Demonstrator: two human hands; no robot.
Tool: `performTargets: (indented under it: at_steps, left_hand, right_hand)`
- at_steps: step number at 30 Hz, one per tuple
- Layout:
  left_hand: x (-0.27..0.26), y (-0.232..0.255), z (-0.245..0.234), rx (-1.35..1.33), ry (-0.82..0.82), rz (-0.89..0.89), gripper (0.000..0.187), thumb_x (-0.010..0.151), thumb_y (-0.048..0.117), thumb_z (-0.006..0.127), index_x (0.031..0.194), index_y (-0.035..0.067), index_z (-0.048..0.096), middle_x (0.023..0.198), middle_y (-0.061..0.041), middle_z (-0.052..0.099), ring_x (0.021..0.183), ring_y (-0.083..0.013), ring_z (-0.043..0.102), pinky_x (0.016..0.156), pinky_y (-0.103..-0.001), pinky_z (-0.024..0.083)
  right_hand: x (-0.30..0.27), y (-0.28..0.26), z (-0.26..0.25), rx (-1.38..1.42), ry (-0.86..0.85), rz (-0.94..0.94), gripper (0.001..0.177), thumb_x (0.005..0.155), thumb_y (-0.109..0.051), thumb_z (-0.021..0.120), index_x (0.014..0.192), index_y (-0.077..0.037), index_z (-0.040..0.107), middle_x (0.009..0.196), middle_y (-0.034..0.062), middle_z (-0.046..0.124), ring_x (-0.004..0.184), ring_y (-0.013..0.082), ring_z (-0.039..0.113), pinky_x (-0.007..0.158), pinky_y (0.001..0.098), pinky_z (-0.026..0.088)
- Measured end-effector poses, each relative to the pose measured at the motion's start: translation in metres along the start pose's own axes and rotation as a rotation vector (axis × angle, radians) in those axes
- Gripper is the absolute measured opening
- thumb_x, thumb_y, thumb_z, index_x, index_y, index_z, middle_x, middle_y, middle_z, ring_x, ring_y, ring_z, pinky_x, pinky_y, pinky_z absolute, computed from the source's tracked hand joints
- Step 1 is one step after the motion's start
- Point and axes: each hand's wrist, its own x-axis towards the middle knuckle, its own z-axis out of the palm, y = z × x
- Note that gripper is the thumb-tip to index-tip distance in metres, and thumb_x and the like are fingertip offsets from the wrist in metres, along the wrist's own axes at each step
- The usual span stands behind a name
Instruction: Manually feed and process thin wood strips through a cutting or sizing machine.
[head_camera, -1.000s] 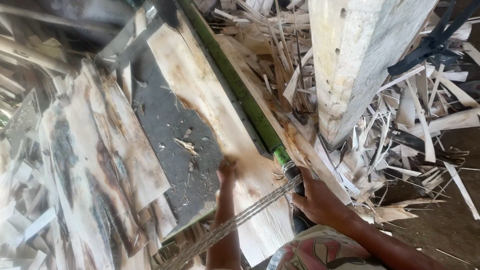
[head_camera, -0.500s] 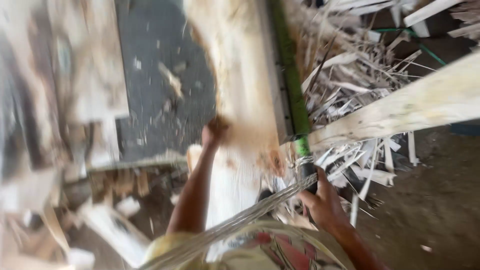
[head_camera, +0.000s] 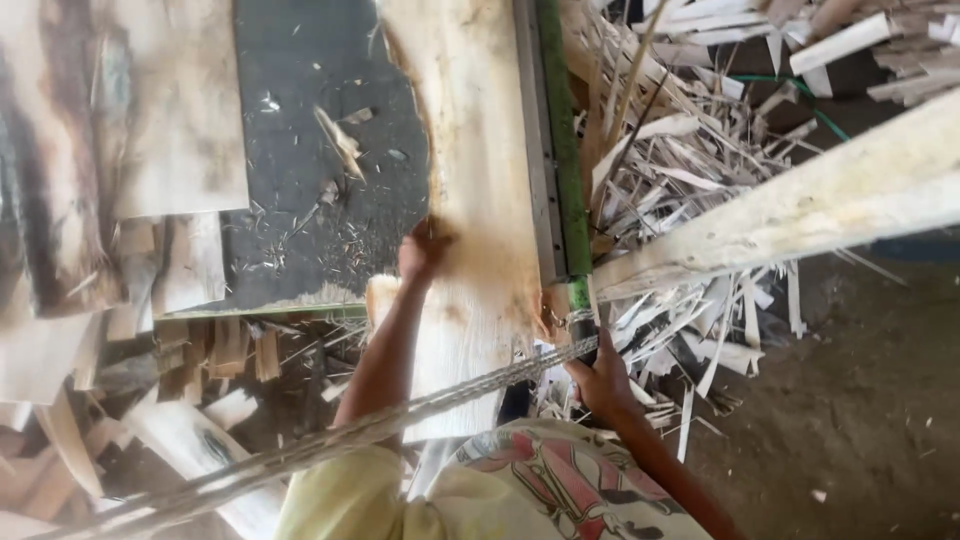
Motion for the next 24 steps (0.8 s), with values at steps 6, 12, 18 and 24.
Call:
performTargets:
  at_steps: [6,12,18,24]
  left_hand:
    - [0.009,-0.05,0.021,-0.176,0.166,0.126,0.055,0.084,0.048,0.078,0.132,0.023,0.064,0.121,0.002,0.074,0.07,-0.0004,0.07,0.044,-0.016,0.057]
    - [0.003,-0.038,0.01,0.025,0.187,0.136,0.066,0.094,0.052,0.071,0.144,0.015,0.048,0.138,-0.002,0.062,0.054,-0.0049,0.072,0.036,-0.026,0.055]
    - [-0.027,-0.011,-0.011,0.003,0.132,0.017,0.074,0.088,0.05,0.075,0.153,0.026,0.047,0.109,-0.006,0.078,0.054,0.0,0.058,0.038,-0.018,0.049]
    - [-0.044,0.006,-0.008,-0.069,0.087,0.078,0.075,0.09,0.045,0.073,0.155,0.022,0.043,0.105,-0.003,0.078,0.042,-0.0028,0.046,0.03,-0.023,0.04]
  right_hand:
    - [-0.028,-0.05,-0.02,-0.188,-0.033,0.182,0.094,0.089,-0.021,0.069,0.16,-0.006,0.008,0.066,0.0172,0.069,0.051,0.0229,0.063,0.048,0.0368,0.052]
    - [-0.039,-0.072,-0.023,-0.092,-0.071,-0.008,0.069,0.083,-0.021,0.07,0.143,-0.004,0.041,0.075,0.0105,0.063,0.049,0.0205,0.06,0.045,0.0388,0.054]
    - [-0.035,-0.067,-0.032,-0.124,-0.07,-0.024,0.061,0.085,-0.022,0.069,0.139,-0.006,0.045,0.073,0.0105,0.062,0.047,0.0191,0.059,0.043,0.0358,0.052]
    - [-0.041,-0.084,-0.035,-0.085,-0.11,-0.041,0.069,0.081,-0.02,0.068,0.141,-0.005,0.038,0.072,0.0101,0.06,0.044,0.0208,0.059,0.04,0.0387,0.055]
